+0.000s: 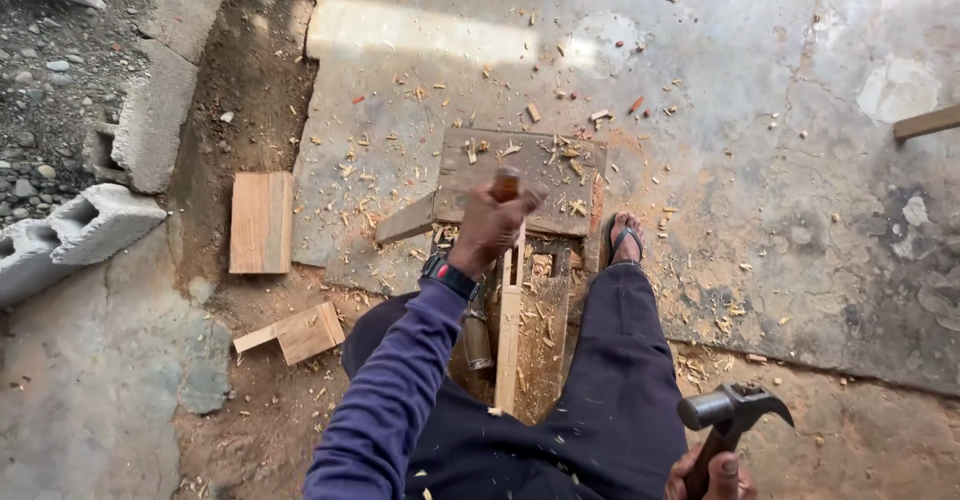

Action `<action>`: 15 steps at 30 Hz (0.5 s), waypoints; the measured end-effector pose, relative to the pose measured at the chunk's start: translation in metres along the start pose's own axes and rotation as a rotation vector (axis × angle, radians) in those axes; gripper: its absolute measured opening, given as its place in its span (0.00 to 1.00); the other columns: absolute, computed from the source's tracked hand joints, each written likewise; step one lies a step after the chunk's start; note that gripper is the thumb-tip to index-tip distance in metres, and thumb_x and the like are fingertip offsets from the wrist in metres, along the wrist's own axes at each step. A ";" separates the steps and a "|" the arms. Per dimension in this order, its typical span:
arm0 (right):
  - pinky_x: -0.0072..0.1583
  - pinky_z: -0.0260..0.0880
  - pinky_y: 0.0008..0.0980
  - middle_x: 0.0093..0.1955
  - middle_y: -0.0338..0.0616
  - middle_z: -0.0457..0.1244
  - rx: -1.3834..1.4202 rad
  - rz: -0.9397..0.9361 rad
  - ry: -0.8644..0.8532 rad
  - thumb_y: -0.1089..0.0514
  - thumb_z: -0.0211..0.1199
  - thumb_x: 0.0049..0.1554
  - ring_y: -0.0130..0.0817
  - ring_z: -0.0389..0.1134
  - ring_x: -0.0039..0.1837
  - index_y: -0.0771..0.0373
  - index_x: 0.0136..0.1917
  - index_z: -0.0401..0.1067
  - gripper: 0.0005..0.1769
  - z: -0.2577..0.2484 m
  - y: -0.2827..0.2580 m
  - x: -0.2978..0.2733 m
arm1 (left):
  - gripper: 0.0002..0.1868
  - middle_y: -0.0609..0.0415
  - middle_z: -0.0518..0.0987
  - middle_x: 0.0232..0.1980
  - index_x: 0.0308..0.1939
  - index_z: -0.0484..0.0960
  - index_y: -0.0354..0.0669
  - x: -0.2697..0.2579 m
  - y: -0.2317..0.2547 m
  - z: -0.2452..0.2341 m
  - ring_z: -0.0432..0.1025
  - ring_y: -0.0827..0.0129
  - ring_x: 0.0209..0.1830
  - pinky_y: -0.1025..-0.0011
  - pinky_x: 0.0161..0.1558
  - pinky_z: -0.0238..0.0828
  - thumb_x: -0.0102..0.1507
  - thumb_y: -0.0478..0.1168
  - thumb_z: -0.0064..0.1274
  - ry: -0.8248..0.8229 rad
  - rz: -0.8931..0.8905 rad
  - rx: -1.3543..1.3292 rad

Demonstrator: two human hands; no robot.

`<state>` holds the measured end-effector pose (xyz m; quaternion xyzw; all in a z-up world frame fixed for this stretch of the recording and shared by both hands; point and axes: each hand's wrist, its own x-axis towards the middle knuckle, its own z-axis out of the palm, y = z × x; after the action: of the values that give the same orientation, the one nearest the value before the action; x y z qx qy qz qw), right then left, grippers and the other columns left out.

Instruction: The person sits on the ground and uses a chisel and hammer to carve a piece of wood clamped in a wooden vise. They repeatedly strike the chisel to remove wood shavings and occasionally adjust the chisel's position.

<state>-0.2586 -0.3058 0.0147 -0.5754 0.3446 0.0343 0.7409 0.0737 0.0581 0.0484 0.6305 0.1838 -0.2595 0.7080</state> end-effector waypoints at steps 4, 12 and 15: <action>0.24 0.59 0.37 0.20 0.49 0.55 -0.043 -0.005 -0.086 0.25 0.58 0.54 0.37 0.57 0.20 0.68 0.36 0.65 0.39 0.013 -0.018 -0.010 | 0.22 0.64 0.70 0.21 0.26 0.73 0.48 -0.019 -0.017 0.000 0.66 0.80 0.17 0.76 0.20 0.67 0.61 0.55 0.66 0.233 0.648 -0.063; 0.26 0.60 0.38 0.21 0.50 0.56 -0.020 -0.070 -0.153 0.28 0.61 0.55 0.38 0.58 0.22 0.70 0.37 0.66 0.39 0.027 -0.029 -0.018 | 0.20 0.65 0.70 0.23 0.26 0.72 0.46 -0.007 -0.044 0.008 0.65 0.82 0.21 0.78 0.25 0.64 0.60 0.47 0.68 0.260 0.802 -0.275; 0.26 0.62 0.39 0.23 0.50 0.58 0.002 -0.086 -0.257 0.29 0.63 0.54 0.38 0.60 0.22 0.70 0.37 0.67 0.38 0.032 -0.037 -0.012 | 0.18 0.64 0.71 0.23 0.25 0.72 0.45 -0.006 -0.052 0.010 0.65 0.82 0.22 0.77 0.26 0.64 0.61 0.43 0.67 0.330 0.852 -0.214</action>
<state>-0.2358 -0.2859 0.0552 -0.5798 0.2220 0.0756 0.7802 0.0376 0.0454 0.0117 0.6062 0.0445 0.1783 0.7738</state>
